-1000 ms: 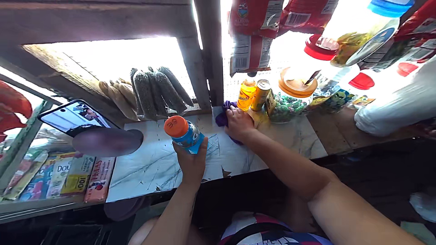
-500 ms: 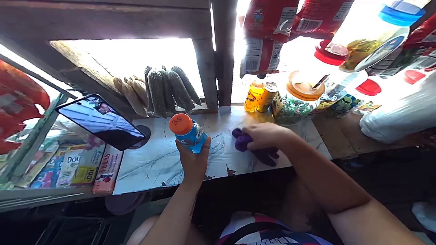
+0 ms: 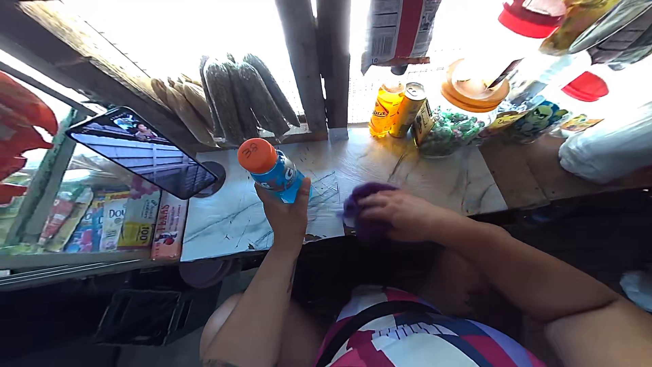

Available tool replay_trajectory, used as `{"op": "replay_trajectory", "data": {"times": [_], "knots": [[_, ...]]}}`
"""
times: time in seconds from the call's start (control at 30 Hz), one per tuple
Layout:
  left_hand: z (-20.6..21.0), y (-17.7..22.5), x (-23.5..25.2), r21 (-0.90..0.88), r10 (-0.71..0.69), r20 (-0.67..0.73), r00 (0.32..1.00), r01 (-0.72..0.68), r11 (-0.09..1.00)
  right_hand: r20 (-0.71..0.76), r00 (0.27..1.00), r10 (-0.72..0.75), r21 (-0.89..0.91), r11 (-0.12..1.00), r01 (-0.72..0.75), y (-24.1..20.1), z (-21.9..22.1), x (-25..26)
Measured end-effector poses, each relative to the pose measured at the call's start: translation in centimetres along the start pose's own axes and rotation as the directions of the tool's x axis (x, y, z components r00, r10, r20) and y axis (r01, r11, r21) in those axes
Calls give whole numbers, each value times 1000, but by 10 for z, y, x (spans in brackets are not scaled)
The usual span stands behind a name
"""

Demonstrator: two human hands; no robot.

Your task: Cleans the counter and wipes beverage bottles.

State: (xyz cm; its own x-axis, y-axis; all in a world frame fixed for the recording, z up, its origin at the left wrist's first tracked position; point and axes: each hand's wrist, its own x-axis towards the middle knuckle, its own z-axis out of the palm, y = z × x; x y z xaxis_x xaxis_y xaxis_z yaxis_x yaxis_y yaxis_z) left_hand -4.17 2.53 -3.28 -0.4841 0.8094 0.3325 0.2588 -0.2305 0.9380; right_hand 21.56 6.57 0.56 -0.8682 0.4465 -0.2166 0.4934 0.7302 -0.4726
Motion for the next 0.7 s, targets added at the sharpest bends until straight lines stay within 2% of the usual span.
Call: {"op": "replay_trajectory", "data": {"times": [0.07, 0.1, 0.13, 0.17, 0.23, 0.3, 0.37, 0.43, 0.5, 0.57, 0.63, 0.67, 0.7], "knots": [[-1, 0, 0, -2, -13, 7, 1000, 13, 1000, 141, 962, -232, 180, 962, 205, -5, -9, -14], [-2, -1, -1, -5, -16, 9, 1000, 16, 1000, 125, 940, -318, 288, 918, 272, -3, -15, -16], [-2, -1, -1, -1, -11, 9, 1000, 11, 1000, 47, 941, -335, 363, 883, 296, 1, -20, -15], [-3, -2, -2, 1, -4, 8, 1000, 4, 1000, -64, 962, -266, 378, 885, 270, 7, -27, -11], [-5, -1, -2, 5, 7, 3, 1000, -7, 1000, -246, 969, 27, 308, 950, 52, 17, -41, 5], [-8, -2, -4, 21, 19, -6, 1000, -19, 1000, -268, 924, 274, 204, 953, -223, 30, -41, 31], [-11, -1, -5, 32, 16, -15, 1000, -15, 999, -297, 899, 323, 98, 946, -308, 33, -17, 50], [-14, 0, -4, 41, 20, -32, 999, -18, 999, -345, 913, 218, 2, 973, -232, 14, 7, 55], [-18, -1, -4, 29, 30, -33, 999, -29, 999, -317, 948, -17, -29, 1000, 8, -14, 28, 50], [-20, 1, -2, 6, 32, -32, 999, -31, 999, -98, 970, -221, 29, 974, 225, -40, 38, 38], [-20, 3, 0, -29, 17, -29, 999, -18, 999, 132, 901, -414, 167, 905, 391, -56, 32, 24], [-20, 4, 0, -40, 8, -26, 1000, -9, 999, 203, 856, -475, 250, 871, 424, -59, 24, 19], [-19, 4, 0, -48, -2, -24, 1000, 1, 999, 197, 840, -505, 309, 846, 435, -59, 15, 17]]}}
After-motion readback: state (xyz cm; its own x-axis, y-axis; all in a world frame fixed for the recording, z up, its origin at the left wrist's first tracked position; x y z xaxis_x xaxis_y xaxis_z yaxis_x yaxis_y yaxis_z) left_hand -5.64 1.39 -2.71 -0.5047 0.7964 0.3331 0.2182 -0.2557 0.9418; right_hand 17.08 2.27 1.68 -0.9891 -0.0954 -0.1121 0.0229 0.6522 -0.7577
